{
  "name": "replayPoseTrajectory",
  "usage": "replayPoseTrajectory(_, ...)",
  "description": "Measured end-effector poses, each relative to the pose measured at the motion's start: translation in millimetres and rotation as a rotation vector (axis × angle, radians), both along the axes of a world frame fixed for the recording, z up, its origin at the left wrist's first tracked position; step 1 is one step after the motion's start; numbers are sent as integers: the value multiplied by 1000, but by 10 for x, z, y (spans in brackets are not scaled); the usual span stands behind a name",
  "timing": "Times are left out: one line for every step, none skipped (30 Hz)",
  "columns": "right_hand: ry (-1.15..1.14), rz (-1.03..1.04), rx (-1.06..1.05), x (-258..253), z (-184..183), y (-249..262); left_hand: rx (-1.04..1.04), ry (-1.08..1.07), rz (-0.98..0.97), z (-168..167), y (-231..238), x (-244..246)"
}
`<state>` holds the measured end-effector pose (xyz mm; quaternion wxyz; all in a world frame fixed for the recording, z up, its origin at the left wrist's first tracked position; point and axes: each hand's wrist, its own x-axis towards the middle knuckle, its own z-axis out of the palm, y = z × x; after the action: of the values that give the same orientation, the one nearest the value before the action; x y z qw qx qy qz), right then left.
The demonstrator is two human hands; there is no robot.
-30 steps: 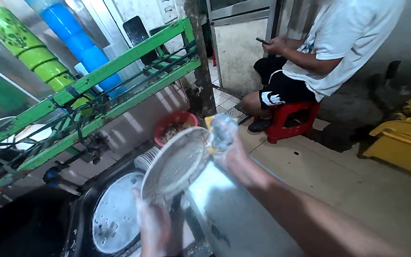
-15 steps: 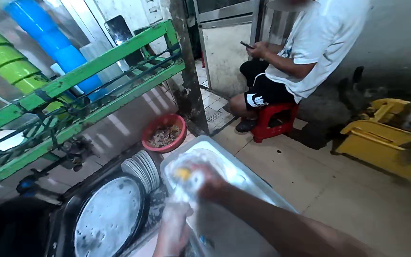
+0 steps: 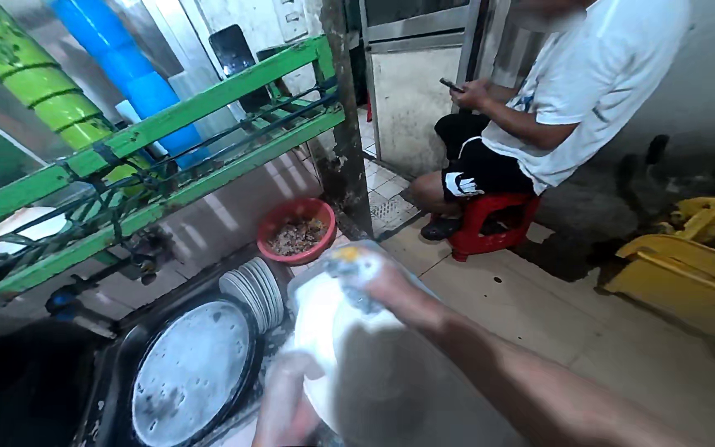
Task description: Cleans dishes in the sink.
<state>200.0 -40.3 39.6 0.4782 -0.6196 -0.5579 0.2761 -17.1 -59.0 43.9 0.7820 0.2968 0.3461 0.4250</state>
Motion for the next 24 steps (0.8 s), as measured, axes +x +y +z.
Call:
replayPoseTrajectory(33,-72,-61,87,-101,7,-13,-54,62,2,10,-21)
replayPoseTrajectory(38,-98,-102,106,-195,-10,-15,-94,122,17,35,-26)
replayPoseTrajectory(-1,-80,-98,45,-276,-48,-9,-110,182,36,67,-10)
replayPoseTrajectory(-76,-39,-53,-88,-338,-112,6,-108,233,47,92,19)
replayPoseTrajectory(-168,-2,50,-268,-358,-211,24,-74,267,38,99,51)
replayPoseTrajectory(-245,25,189,-430,-338,-294,47,-7,277,12,76,85)
replayPoseTrajectory(-286,28,306,-523,-326,-303,63,91,266,-11,15,130)
replayPoseTrajectory(-277,21,337,-520,-306,-259,43,145,251,-9,-67,187)
replayPoseTrajectory(-223,2,259,-428,-295,-174,-16,146,257,13,-146,255)
replayPoseTrajectory(-134,-23,96,-282,-253,-69,-75,139,263,50,-206,300)
replayPoseTrajectory(-54,-75,-47,-132,-214,28,-104,119,273,91,-232,317)
replayPoseTrajectory(-28,-146,-127,-16,-206,91,-97,100,296,131,-225,313)
replayPoseTrajectory(-25,-197,-160,34,-218,93,-62,98,324,170,-188,291)
replayPoseTrajectory(-37,-201,-143,12,-244,23,-17,106,351,194,-127,255)
replayPoseTrajectory(-75,-167,-49,-79,-302,-92,30,117,359,192,-60,210)
replayPoseTrajectory(-148,-113,146,-221,-378,-211,80,124,344,167,-9,171)
replayPoseTrajectory(-213,-50,371,-372,-414,-277,137,125,299,124,19,142)
replayPoseTrajectory(-266,19,537,-494,-375,-301,208,118,207,71,24,112)
replayPoseTrajectory(-326,71,637,-558,-289,-282,292,117,99,17,8,84)
replayPoseTrajectory(-385,94,686,-561,-190,-222,370,134,15,-26,-15,68)
replayPoseTrajectory(-410,123,664,-510,-88,-148,430,177,-29,-57,-44,59)
replayPoseTrajectory(-388,142,576,-424,0,-58,427,229,-40,-34,-79,62)
replayPoseTrajectory(-318,134,453,-322,75,36,390,279,-21,19,-116,73)
replayPoseTrajectory(-197,73,307,-236,157,108,375,326,-16,78,-140,62)
